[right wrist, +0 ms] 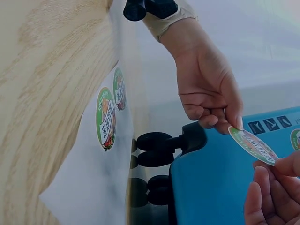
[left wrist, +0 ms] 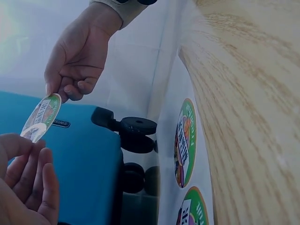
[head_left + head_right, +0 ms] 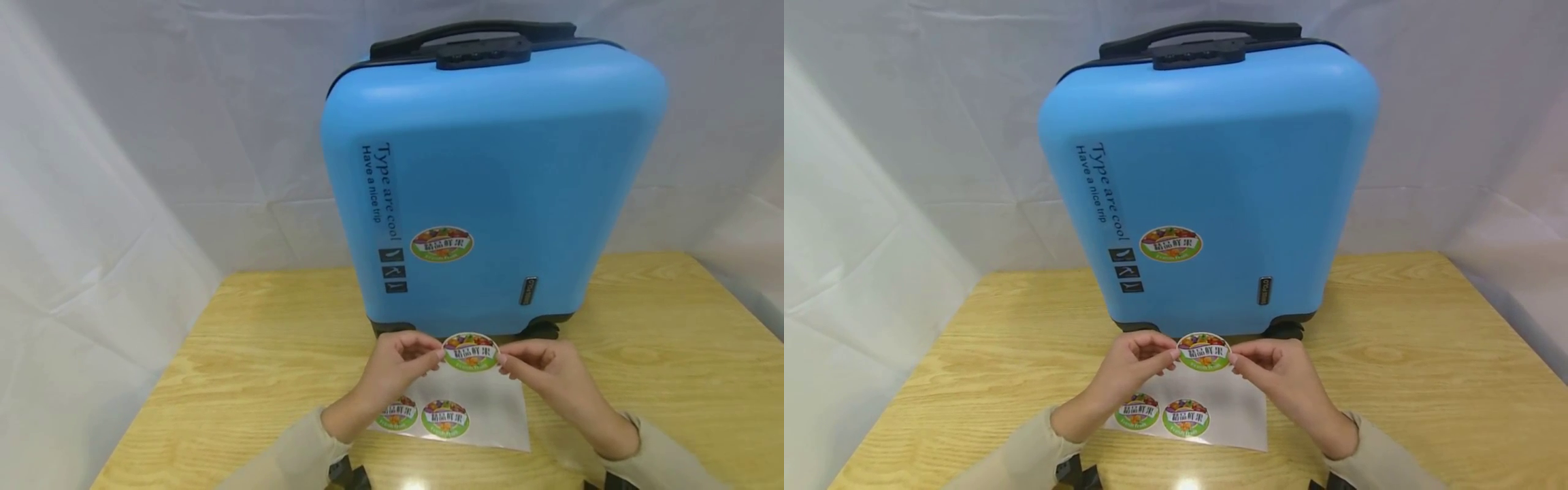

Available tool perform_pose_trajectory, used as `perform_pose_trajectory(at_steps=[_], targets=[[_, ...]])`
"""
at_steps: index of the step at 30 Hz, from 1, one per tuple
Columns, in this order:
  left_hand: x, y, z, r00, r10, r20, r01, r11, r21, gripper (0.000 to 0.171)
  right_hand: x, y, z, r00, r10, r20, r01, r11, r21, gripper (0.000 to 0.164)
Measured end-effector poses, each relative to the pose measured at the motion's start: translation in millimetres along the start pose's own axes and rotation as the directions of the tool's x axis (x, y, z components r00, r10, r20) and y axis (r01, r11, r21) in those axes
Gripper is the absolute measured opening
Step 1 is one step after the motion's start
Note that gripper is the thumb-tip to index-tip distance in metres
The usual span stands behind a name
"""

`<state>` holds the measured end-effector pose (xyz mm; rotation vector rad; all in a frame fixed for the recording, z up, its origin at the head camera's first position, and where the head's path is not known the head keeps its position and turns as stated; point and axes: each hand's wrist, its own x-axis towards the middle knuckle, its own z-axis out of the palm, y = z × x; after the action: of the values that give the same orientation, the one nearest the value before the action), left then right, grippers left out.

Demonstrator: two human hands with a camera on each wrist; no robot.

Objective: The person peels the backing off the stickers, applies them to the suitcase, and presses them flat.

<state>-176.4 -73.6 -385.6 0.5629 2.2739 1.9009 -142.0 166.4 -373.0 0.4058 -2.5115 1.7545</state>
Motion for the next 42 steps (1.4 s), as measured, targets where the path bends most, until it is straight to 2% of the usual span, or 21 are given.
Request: perform_pose_trajectory(at_steps=[8,14,19,29,35,42], targets=[[-1.0,4.9,-2.4,0.994,0.103,-0.032,-0.102,0.994,0.031,0.014,5,-4,1,1.000,-0.001,-0.031,0.000,0.998,-0.060,0.018],[0.4,11.4,-5.1,0.992,0.117,-0.056,-0.114,0.992,0.054,0.011,12,-6,2,0.998,0.004,-0.057,-0.009,0.996,-0.093,0.020],[1.1,17.1,-7.5,0.989,0.129,-0.078,-0.125,0.991,0.057,0.011,17,-7,5,0.995,-0.055,-0.087,0.049,0.997,-0.065,0.020],[4.3,19.5,-12.1,0.979,0.152,-0.135,-0.144,0.987,0.067,0.012,24,-10,11,0.984,-0.106,-0.145,0.113,0.993,0.039,0.017],[6.3,26.2,-15.0,0.967,0.182,-0.177,-0.168,0.981,0.092,0.011,28,-14,14,0.983,-0.093,-0.159,0.114,0.986,0.123,0.018],[8.4,30.9,-17.4,0.955,0.194,-0.225,-0.173,0.979,0.110,0.011,32,-16,17,0.977,-0.122,-0.176,0.144,0.983,0.115,0.015]])
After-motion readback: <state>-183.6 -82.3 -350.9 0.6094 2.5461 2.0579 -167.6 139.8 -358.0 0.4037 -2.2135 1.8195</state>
